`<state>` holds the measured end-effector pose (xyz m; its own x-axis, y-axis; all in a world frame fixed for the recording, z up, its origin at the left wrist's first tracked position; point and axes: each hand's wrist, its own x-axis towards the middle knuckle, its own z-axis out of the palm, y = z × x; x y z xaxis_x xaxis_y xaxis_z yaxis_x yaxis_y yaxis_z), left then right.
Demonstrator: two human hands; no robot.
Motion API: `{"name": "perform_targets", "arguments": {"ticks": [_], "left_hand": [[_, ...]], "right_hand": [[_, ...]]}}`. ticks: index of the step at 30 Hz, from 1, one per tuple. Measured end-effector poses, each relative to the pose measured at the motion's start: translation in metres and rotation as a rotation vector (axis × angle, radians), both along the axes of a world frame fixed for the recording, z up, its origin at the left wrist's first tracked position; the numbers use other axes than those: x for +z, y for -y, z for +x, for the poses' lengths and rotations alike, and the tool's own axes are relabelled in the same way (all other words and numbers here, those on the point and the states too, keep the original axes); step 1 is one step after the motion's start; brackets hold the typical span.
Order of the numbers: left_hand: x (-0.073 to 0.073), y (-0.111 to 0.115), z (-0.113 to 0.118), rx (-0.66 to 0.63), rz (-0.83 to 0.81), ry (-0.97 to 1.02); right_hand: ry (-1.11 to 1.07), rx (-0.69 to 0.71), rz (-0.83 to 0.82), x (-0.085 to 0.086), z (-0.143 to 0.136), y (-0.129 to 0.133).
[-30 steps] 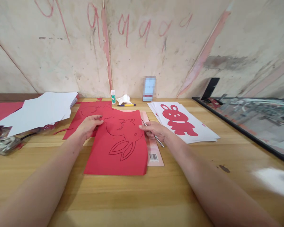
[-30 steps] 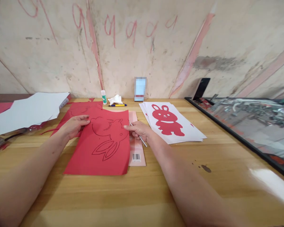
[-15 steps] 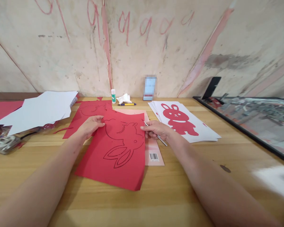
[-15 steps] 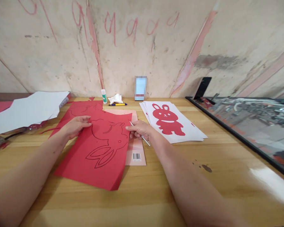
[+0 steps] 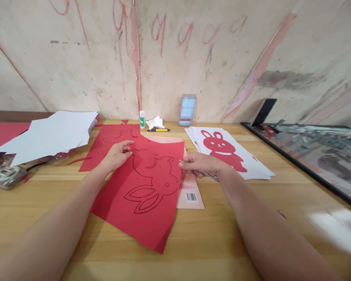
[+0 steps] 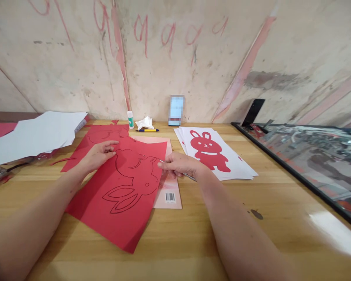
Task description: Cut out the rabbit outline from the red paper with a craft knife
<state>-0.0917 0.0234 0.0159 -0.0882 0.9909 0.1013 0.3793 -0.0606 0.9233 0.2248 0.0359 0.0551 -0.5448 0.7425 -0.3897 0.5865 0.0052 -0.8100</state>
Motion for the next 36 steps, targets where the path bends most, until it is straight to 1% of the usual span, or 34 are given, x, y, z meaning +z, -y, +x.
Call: {"name": "perform_targets", "arguments": {"ticks": [1,3,5,7,9,11,12,13,15,16,17,20,23,25,28,30,33,36], "left_hand": [[-0.001,-0.001,0.000,-0.006,0.016,-0.026],[-0.002,-0.003,-0.001,0.005,0.049,-0.083],[0.001,-0.002,-0.002,0.033,0.085,-0.150],[0.007,0.002,0.001,0.047,0.120,-0.226],[0.015,0.010,0.009,0.012,0.150,-0.304],[0.022,0.020,0.022,-0.072,0.164,-0.368],[0.024,0.025,0.030,-0.130,0.164,-0.393],[0.024,0.029,0.038,-0.216,0.167,-0.435],[0.022,0.035,0.055,-0.456,0.249,-0.696],[0.020,0.037,0.062,-0.525,0.290,-0.812],[0.018,0.038,0.068,-0.560,0.328,-0.913],[0.011,0.040,0.078,-0.616,0.334,-0.968],[0.003,0.044,0.078,-0.617,0.357,-1.031],[-0.003,0.047,0.075,-0.560,0.400,-1.066],[-0.013,0.051,0.073,-0.492,0.470,-1.038],[-0.018,0.053,0.072,-0.450,0.496,-1.004],[-0.021,0.052,0.072,-0.432,0.463,-0.972],[-0.020,0.051,0.072,-0.456,0.439,-0.982]], "right_hand": [[0.017,-0.035,0.010,0.002,0.003,-0.001],[0.046,-0.159,0.060,0.005,0.006,-0.004],[0.044,-0.268,0.125,0.004,0.007,-0.006],[0.034,-0.256,0.173,-0.001,0.003,-0.008],[0.055,-0.202,0.244,-0.007,-0.004,-0.009],[0.097,-0.175,0.355,-0.012,-0.014,-0.007],[0.131,-0.162,0.425,-0.014,-0.019,-0.006],[0.172,-0.134,0.495,-0.014,-0.024,-0.005],[0.239,-0.082,0.619,-0.013,-0.033,-0.001],[0.266,-0.061,0.649,-0.012,-0.036,0.000],[0.282,-0.039,0.673,-0.010,-0.040,0.001],[0.354,0.006,0.738,-0.003,-0.049,0.001],[0.449,0.059,0.794,0.001,-0.058,-0.002],[0.501,0.105,0.806,-0.001,-0.063,-0.005],[0.524,0.164,0.826,-0.009,-0.069,-0.008],[0.525,0.180,0.869,-0.015,-0.071,-0.010],[0.531,0.179,0.903,-0.022,-0.070,-0.014],[0.518,0.185,0.891,-0.023,-0.067,-0.017]]}}
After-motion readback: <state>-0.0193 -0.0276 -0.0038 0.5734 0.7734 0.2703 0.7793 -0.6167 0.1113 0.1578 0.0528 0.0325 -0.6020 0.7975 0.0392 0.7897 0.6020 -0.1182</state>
